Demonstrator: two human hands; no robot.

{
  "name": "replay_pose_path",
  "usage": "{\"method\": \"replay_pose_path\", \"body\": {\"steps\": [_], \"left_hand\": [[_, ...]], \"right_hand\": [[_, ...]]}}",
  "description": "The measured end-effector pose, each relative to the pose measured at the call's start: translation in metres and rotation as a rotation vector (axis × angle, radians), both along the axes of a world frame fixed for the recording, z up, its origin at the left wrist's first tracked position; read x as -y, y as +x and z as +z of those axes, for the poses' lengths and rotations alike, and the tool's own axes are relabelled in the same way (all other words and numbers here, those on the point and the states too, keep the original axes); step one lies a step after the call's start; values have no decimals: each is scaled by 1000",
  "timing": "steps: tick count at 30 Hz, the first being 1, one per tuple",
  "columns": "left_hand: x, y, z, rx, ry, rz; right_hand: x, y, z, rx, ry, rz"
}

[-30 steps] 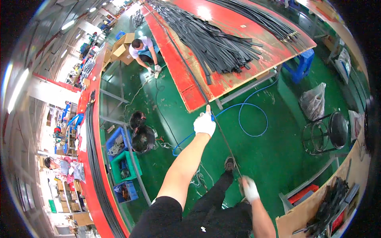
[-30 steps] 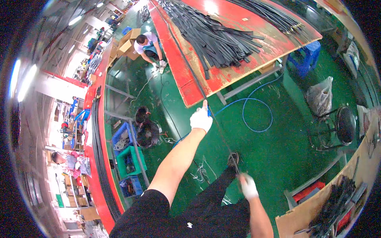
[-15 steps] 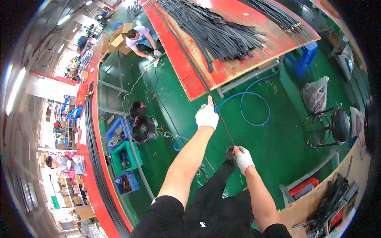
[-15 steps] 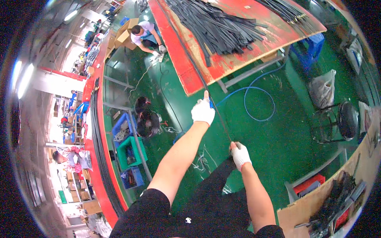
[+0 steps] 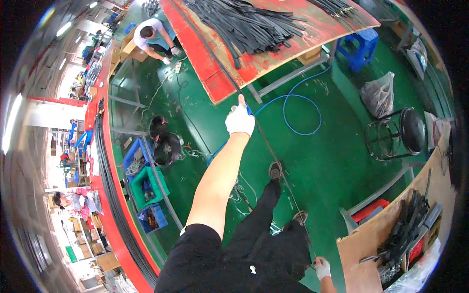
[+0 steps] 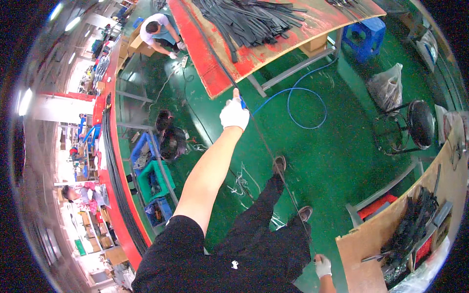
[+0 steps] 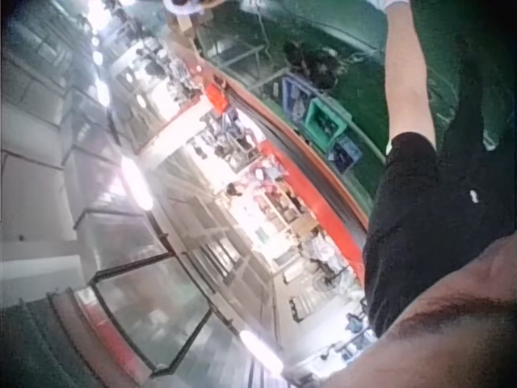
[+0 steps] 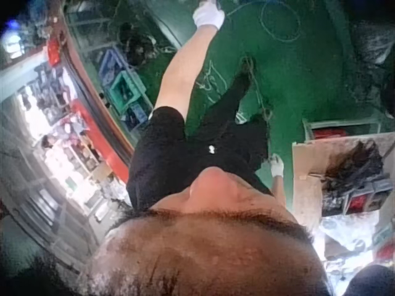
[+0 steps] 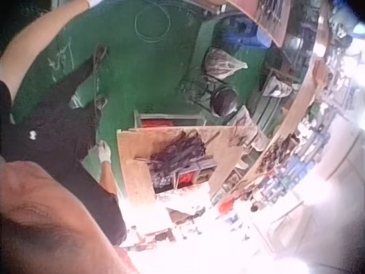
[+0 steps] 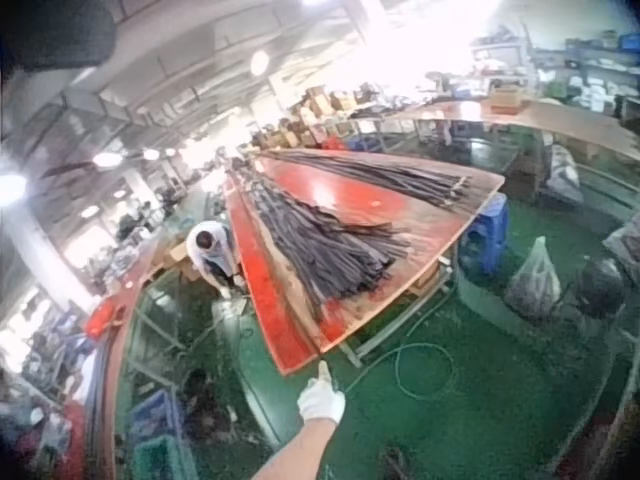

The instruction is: Cutting black rubber or plastic strips to length using a utility knife on a factory workbench.

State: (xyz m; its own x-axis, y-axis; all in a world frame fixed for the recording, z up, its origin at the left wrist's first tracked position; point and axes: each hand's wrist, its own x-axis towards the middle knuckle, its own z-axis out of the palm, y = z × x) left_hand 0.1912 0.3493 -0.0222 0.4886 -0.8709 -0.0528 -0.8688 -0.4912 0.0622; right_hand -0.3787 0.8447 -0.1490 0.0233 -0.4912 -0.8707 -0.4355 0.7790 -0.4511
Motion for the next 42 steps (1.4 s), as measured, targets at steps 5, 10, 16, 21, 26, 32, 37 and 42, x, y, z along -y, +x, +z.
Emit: {"method": "replay_pose_path", "body": {"steps": [5, 10, 16, 21, 26, 32, 37, 42], "left_hand": [[-4, 28, 0, -17, 25, -63], [17, 23, 7, -1, 36, -133], [3, 24, -7, -44, 22, -110], [-17, -3, -18, -65, 6, 24], [-30, -12, -18, 5, 22, 7], [-45, -20, -23, 62, 9, -48], [-50, -13, -9, 129, 50, -208], [-60, -9, -19, 67, 48, -177]], "right_hand": [[250, 205, -3, 425, -172, 90], [461, 405, 42, 243, -602, 178], [437, 403, 57, 140, -493, 177], [394, 360, 63, 285, -266, 135], [326, 303, 66, 368, -117, 40], [240, 226, 38, 312, -167, 42], [179, 169, 30, 214, -224, 84], [244, 211, 38, 434, -43, 205]]}}
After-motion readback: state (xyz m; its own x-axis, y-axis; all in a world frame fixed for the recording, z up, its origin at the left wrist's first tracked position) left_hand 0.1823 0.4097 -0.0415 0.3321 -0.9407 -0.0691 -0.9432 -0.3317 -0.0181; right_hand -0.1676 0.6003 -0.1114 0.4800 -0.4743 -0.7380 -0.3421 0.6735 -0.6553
